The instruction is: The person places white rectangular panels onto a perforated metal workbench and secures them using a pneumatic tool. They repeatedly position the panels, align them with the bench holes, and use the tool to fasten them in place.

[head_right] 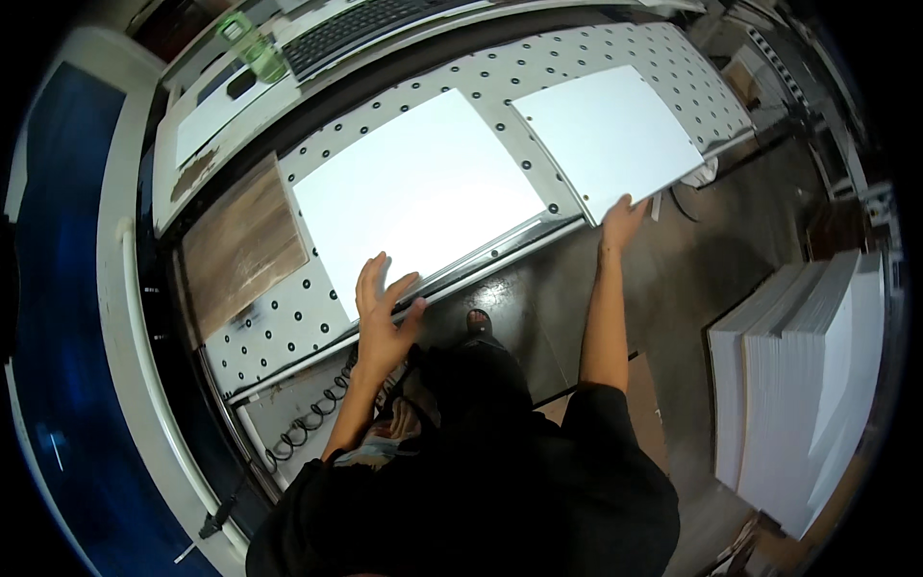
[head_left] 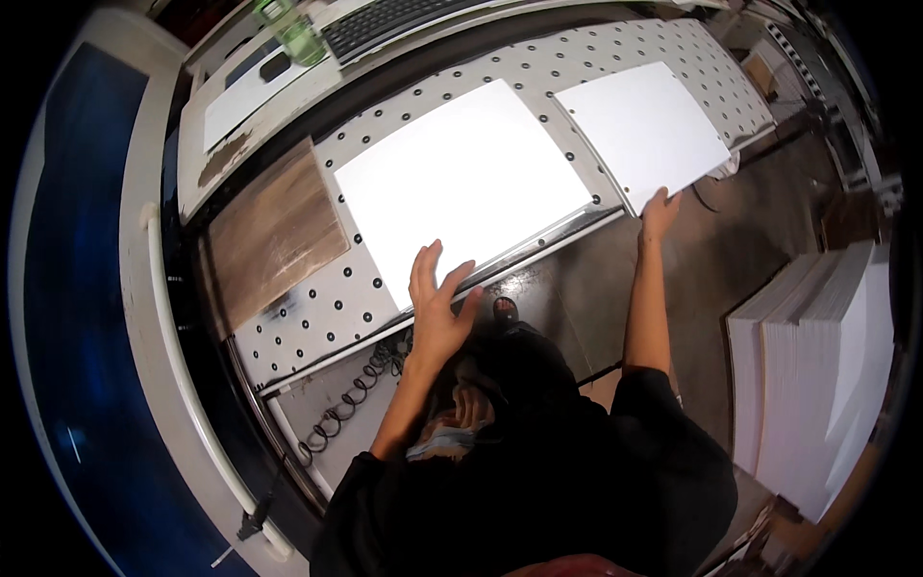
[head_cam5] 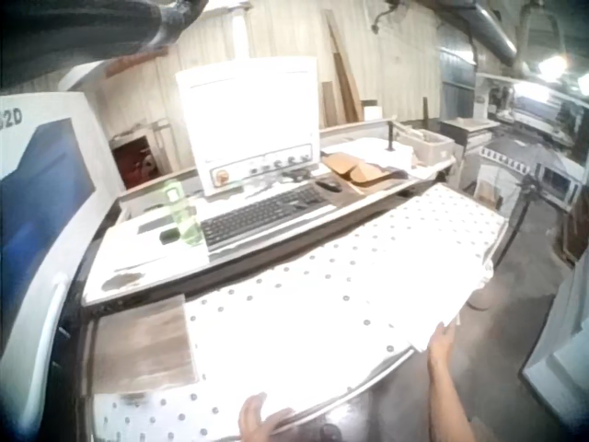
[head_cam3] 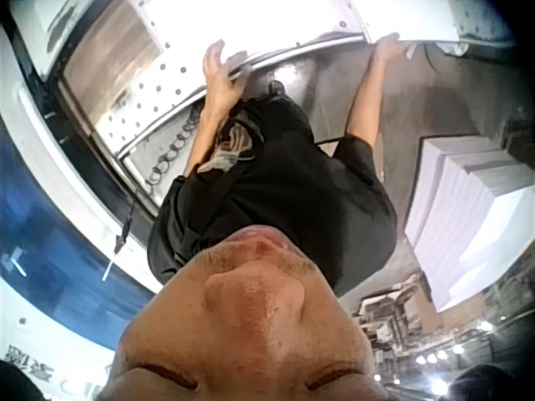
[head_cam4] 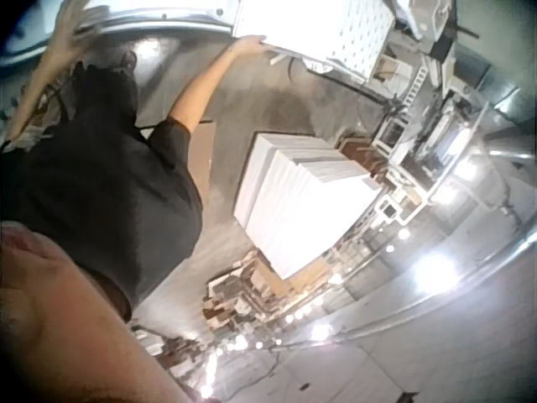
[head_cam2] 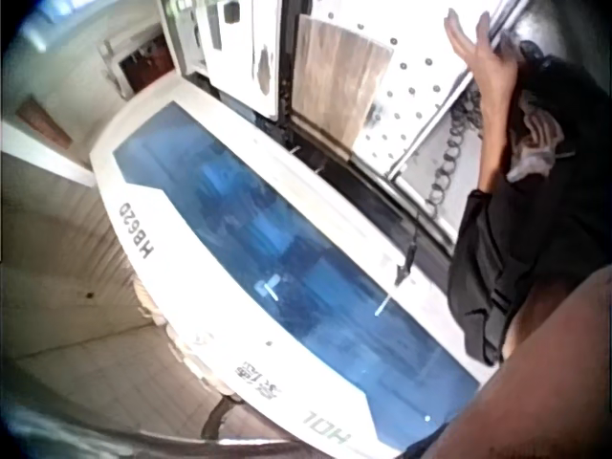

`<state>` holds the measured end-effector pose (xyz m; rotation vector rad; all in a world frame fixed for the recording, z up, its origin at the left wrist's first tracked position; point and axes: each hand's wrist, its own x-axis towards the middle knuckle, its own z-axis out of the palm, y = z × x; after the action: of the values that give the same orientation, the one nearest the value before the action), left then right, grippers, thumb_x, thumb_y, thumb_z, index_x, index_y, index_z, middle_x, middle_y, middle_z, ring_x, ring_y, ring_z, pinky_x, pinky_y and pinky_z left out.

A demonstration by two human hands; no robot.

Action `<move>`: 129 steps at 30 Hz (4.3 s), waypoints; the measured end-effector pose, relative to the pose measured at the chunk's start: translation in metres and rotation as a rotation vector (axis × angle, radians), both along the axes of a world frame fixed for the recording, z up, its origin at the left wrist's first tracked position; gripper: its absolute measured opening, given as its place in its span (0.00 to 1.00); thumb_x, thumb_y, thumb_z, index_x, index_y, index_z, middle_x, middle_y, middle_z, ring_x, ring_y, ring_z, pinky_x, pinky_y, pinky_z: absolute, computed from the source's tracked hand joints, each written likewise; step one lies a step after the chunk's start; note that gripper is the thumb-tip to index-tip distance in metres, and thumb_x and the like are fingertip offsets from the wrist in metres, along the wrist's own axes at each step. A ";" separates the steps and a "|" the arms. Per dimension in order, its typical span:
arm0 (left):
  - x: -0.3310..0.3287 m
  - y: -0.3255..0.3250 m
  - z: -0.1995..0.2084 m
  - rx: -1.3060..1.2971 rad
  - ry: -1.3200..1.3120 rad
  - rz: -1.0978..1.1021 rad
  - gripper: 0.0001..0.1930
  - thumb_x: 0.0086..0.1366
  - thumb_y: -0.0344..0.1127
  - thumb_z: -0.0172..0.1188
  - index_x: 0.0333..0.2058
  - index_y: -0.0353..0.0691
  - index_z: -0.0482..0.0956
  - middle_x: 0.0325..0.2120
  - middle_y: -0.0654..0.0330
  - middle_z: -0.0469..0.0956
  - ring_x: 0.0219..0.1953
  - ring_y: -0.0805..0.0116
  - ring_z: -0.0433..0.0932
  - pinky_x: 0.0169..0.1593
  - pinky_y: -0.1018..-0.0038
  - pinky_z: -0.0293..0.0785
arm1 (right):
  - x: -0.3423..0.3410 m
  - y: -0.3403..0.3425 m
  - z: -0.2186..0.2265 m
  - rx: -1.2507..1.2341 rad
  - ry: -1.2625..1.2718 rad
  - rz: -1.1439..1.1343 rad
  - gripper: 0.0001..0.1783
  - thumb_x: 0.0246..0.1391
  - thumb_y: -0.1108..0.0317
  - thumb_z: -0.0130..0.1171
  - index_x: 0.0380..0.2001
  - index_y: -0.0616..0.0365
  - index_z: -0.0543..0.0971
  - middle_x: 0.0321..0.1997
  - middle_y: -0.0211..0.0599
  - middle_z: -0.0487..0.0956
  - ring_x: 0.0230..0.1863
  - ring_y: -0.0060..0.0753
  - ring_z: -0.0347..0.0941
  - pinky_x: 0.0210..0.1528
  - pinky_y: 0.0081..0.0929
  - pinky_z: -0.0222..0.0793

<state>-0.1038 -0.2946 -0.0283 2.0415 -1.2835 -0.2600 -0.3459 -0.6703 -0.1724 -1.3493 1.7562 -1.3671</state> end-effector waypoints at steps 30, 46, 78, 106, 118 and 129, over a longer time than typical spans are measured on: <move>0.321 0.264 -0.107 0.494 -0.014 1.081 0.63 0.52 0.85 0.54 0.74 0.42 0.53 0.72 0.24 0.41 0.77 0.35 0.32 0.72 0.35 0.29 | 0.135 0.104 0.074 -0.222 0.703 0.754 0.31 0.56 0.57 0.66 0.61 0.57 0.77 0.65 0.63 0.69 0.66 0.61 0.66 0.68 0.50 0.62; 0.363 0.320 -0.084 0.533 -0.070 1.076 0.53 0.51 0.78 0.62 0.67 0.44 0.71 0.68 0.35 0.61 0.72 0.38 0.55 0.72 0.46 0.52 | 0.235 0.187 0.078 -0.280 0.517 0.903 0.23 0.53 0.58 0.71 0.53 0.50 0.85 0.60 0.53 0.73 0.62 0.52 0.67 0.65 0.46 0.63; 0.344 0.251 -0.124 0.320 -0.014 1.291 0.59 0.62 0.73 0.55 0.70 0.20 0.50 0.72 0.27 0.39 0.76 0.32 0.28 0.71 0.33 0.25 | 0.360 0.432 0.049 -0.534 0.574 1.697 0.37 0.59 0.51 0.60 0.67 0.59 0.68 0.74 0.64 0.57 0.76 0.67 0.49 0.76 0.60 0.41; 0.397 0.303 -0.135 0.301 -0.068 1.494 0.59 0.53 0.82 0.54 0.74 0.47 0.56 0.71 0.30 0.52 0.74 0.28 0.38 0.73 0.39 0.30 | 0.443 0.411 0.056 -0.513 0.475 1.611 0.42 0.49 0.54 0.70 0.65 0.57 0.68 0.68 0.66 0.62 0.71 0.67 0.54 0.70 0.57 0.50; 0.397 0.305 -0.149 0.233 -0.094 1.442 0.61 0.55 0.82 0.54 0.74 0.39 0.53 0.68 0.23 0.52 0.74 0.24 0.38 0.75 0.45 0.31 | 0.479 0.393 0.045 -0.785 0.786 1.627 0.36 0.58 0.46 0.64 0.64 0.52 0.69 0.64 0.61 0.69 0.66 0.66 0.63 0.66 0.52 0.60; 0.397 0.312 -0.143 0.273 -0.134 1.449 0.59 0.56 0.81 0.53 0.74 0.40 0.55 0.68 0.26 0.56 0.73 0.26 0.43 0.75 0.46 0.34 | 0.510 0.451 0.047 -0.591 0.335 1.825 0.38 0.52 0.63 0.63 0.66 0.58 0.66 0.67 0.64 0.65 0.73 0.64 0.55 0.73 0.69 0.42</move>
<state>0.2931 0.0169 -0.1716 2.6849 0.4081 0.4025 0.1636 -0.2188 -0.1250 -2.4233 -0.2910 -0.4474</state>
